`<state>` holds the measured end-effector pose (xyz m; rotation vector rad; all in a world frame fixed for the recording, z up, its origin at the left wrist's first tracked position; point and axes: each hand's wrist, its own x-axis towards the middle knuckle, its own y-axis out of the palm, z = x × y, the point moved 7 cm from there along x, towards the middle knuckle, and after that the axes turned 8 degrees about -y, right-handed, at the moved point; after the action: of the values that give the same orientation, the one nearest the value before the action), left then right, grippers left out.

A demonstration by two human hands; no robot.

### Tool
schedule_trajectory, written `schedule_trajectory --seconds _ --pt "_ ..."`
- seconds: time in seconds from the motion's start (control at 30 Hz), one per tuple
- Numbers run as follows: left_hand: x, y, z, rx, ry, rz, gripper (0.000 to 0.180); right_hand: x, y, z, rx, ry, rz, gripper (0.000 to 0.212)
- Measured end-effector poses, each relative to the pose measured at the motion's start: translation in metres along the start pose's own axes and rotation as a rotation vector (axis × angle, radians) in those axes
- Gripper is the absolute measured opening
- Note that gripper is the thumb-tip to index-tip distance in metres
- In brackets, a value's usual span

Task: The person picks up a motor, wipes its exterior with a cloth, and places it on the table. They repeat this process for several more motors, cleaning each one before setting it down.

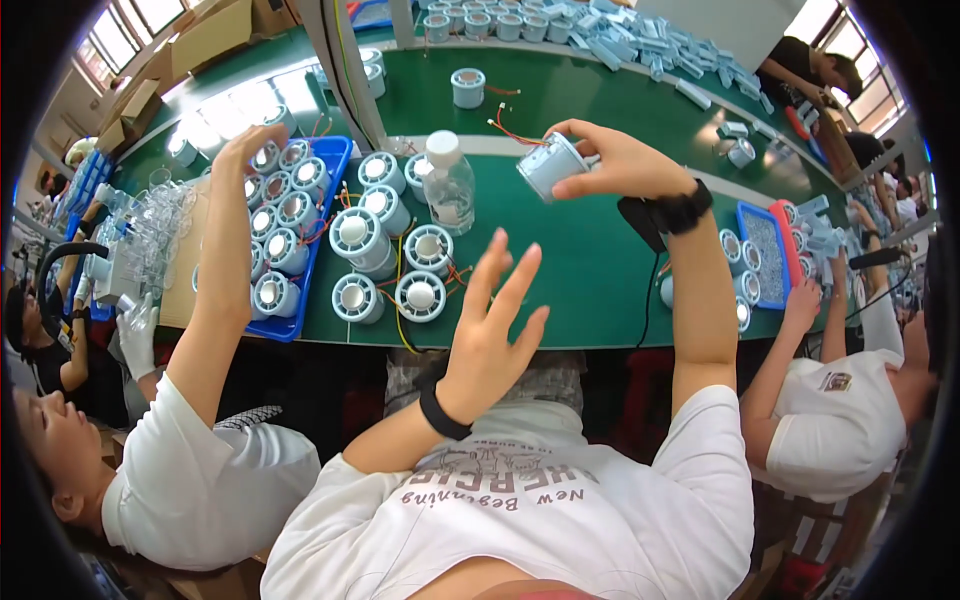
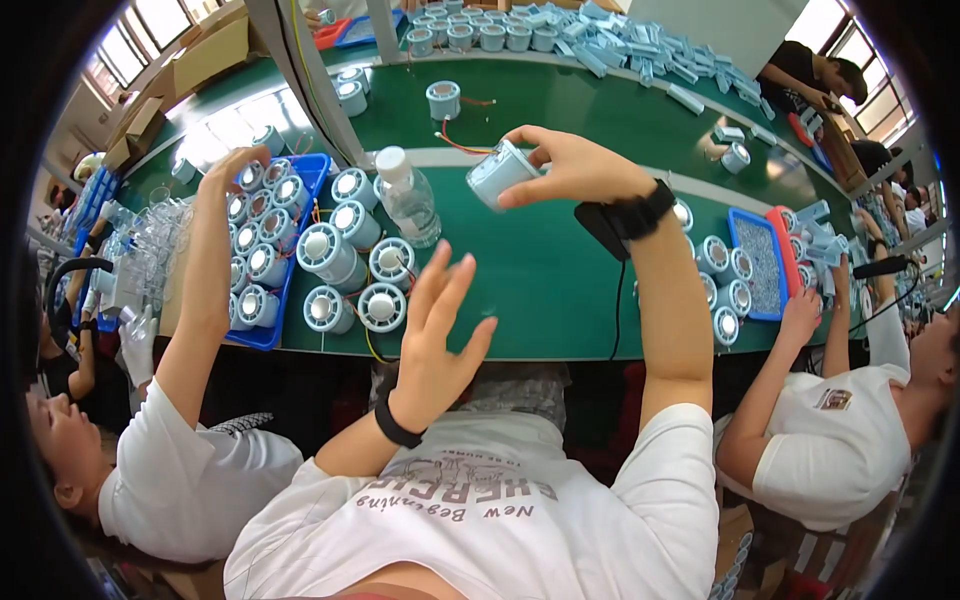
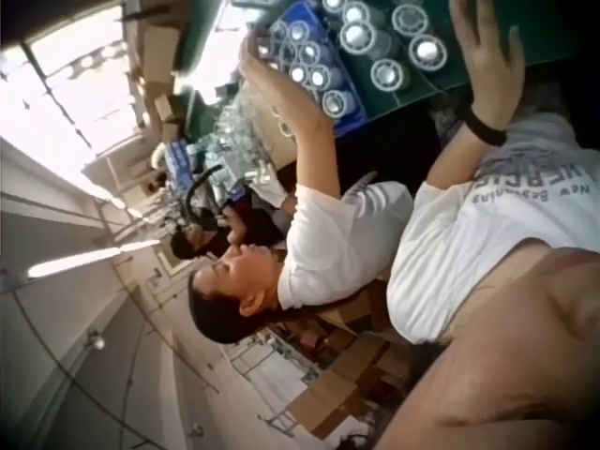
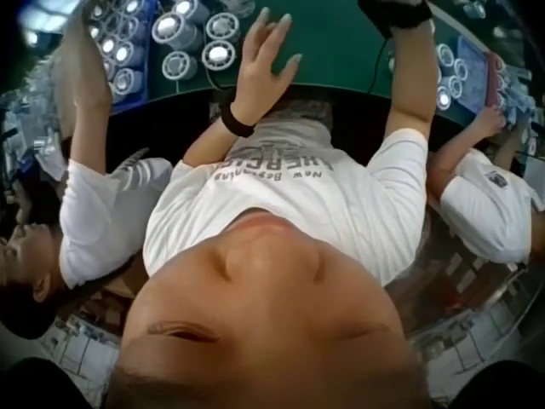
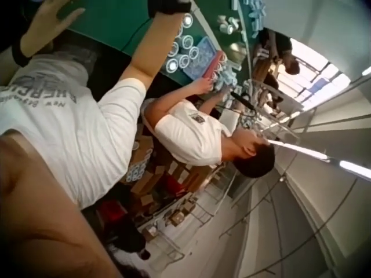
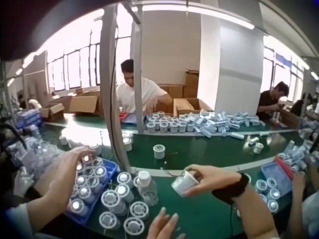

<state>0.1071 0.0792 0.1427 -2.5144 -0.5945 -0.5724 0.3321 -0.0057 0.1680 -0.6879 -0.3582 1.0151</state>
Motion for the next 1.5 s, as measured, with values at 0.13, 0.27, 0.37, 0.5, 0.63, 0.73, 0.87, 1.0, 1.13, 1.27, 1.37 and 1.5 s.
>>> schedule_trajectory --seconds 0.13,0.27,0.37,0.5,0.63,0.73,0.87,1.0,1.13,1.27,1.37,1.5 --pt "0.01 0.009 -0.001 0.052 0.129 -0.057 0.066 -0.055 0.035 0.045 0.143 -0.097 0.059 0.07" --pt "0.004 0.008 0.013 -0.163 0.064 -0.069 0.072 -0.081 0.051 0.046 0.234 -0.063 0.046 0.071" --pt "0.003 0.008 0.016 -0.676 -0.199 0.054 0.071 -0.092 0.051 0.044 0.48 -0.069 0.006 0.076" --pt "-0.002 0.013 0.025 -1.138 -0.533 0.295 0.062 -0.096 0.044 0.052 0.253 -0.106 -0.033 0.083" --pt "-0.011 0.02 0.032 -1.373 -0.783 0.48 0.062 -0.09 0.043 0.065 0.22 -0.14 -0.07 0.084" --pt "-0.017 0.024 0.034 -1.474 -0.897 0.549 0.071 -0.085 0.045 0.077 0.214 -0.239 -0.059 0.083" --pt "-0.021 0.03 0.035 -1.493 -0.975 0.651 0.081 -0.079 0.048 0.075 0.168 -0.411 -0.055 0.087" --pt "-0.025 0.034 0.03 -1.402 -1.002 0.774 0.084 -0.078 0.052 0.079 0.117 -0.494 0.103 0.091" --pt "-0.028 0.032 0.019 -1.427 -1.032 0.882 0.086 -0.08 0.051 0.084 0.23 -0.466 0.115 0.092" --pt "-0.031 0.028 0.007 -1.368 -0.946 0.929 0.088 -0.082 0.048 0.088 0.237 -0.607 0.162 0.096" --pt "-0.03 0.025 0.002 -1.277 -0.849 0.93 0.09 -0.081 0.053 0.083 0.39 -0.6 0.18 0.097" --pt "-0.031 0.02 -0.007 -1.186 -0.727 1.003 0.089 -0.079 0.056 0.084 0.522 -0.605 0.204 0.097"
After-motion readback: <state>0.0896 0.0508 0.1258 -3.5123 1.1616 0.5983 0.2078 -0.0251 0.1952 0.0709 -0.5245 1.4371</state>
